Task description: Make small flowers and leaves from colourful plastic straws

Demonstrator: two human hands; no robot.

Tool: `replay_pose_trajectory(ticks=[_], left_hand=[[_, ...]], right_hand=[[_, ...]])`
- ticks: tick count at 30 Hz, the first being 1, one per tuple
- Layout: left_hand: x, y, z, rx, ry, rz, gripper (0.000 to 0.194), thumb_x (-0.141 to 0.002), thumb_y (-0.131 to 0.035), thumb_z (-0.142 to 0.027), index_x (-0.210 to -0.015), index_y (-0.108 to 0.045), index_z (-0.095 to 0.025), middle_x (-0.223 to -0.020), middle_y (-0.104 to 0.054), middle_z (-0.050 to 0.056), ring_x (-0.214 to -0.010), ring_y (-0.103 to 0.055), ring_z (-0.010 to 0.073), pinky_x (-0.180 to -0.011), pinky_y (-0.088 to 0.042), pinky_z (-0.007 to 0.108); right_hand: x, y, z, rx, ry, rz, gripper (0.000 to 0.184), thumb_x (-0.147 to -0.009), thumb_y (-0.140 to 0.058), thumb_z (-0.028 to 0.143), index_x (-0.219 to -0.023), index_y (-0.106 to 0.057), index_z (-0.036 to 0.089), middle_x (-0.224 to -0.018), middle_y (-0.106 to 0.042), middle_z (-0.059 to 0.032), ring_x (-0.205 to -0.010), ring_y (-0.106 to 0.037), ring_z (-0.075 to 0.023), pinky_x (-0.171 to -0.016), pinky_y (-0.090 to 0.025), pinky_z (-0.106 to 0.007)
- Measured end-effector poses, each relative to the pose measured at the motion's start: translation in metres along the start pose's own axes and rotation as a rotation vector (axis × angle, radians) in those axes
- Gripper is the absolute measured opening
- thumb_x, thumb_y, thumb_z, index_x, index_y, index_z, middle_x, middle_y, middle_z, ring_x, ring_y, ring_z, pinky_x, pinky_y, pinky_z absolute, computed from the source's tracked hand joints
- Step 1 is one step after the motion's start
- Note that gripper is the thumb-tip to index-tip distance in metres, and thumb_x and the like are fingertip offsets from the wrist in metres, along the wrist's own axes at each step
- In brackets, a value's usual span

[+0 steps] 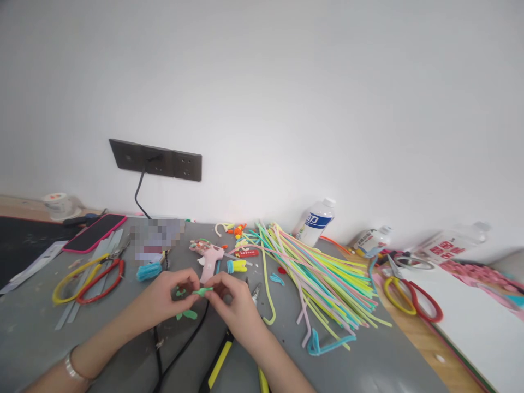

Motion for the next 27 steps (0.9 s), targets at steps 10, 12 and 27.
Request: replay_pose_trajectory(ticks=[10, 12, 27], left_hand=[[-0.006, -0.011, 0.016, 0.526, 0.109, 0.025, 0.026, -0.077, -0.071, -0.026, -0.100, -0.061, -0.017, -0.092, -0.073, 0.004, -0.080, -0.069, 0.0167, -0.072, -0.055, 0.027], [-0.006, -0.008, 0.010, 0.432, 0.038, -0.031, 0.024, -0.076, -0.070, -0.021, -0.099, -0.063, -0.018, -0.088, -0.072, 0.002, -0.078, -0.068, 0.0158, -0.072, -0.055, 0.027], [0.001, 0.005, -0.003, 0.090, -0.117, -0.271, 0.009, -0.080, -0.062, -0.021, -0.087, -0.067, -0.019, -0.079, -0.070, 0.001, -0.070, -0.067, 0.0153, -0.066, -0.054, 0.023]], right_hand=[[-0.002, 0.010, -0.017, -0.313, -0.116, -0.101, 0.022, -0.081, -0.069, 0.040, -0.085, -0.067, 0.019, -0.074, -0.067, -0.0012, -0.064, -0.062, -0.0136, -0.063, -0.052, -0.025], [-0.003, 0.009, -0.017, -0.321, -0.126, -0.103, 0.023, -0.079, -0.071, 0.041, -0.083, -0.067, 0.019, -0.071, -0.066, -0.0003, -0.061, -0.061, -0.0127, -0.061, -0.052, -0.024], [-0.001, 0.002, -0.015, -0.392, -0.163, -0.056, 0.030, -0.069, -0.081, 0.039, -0.082, -0.063, 0.019, -0.066, -0.063, 0.0021, -0.059, -0.059, -0.0120, -0.058, -0.050, -0.024]])
Point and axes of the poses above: each hand's wrist, its own x-axis away from the middle knuckle, its own y-axis out of the back of the hand, z = x × y, the point moved 7 cm from there along -x, towards the middle knuckle
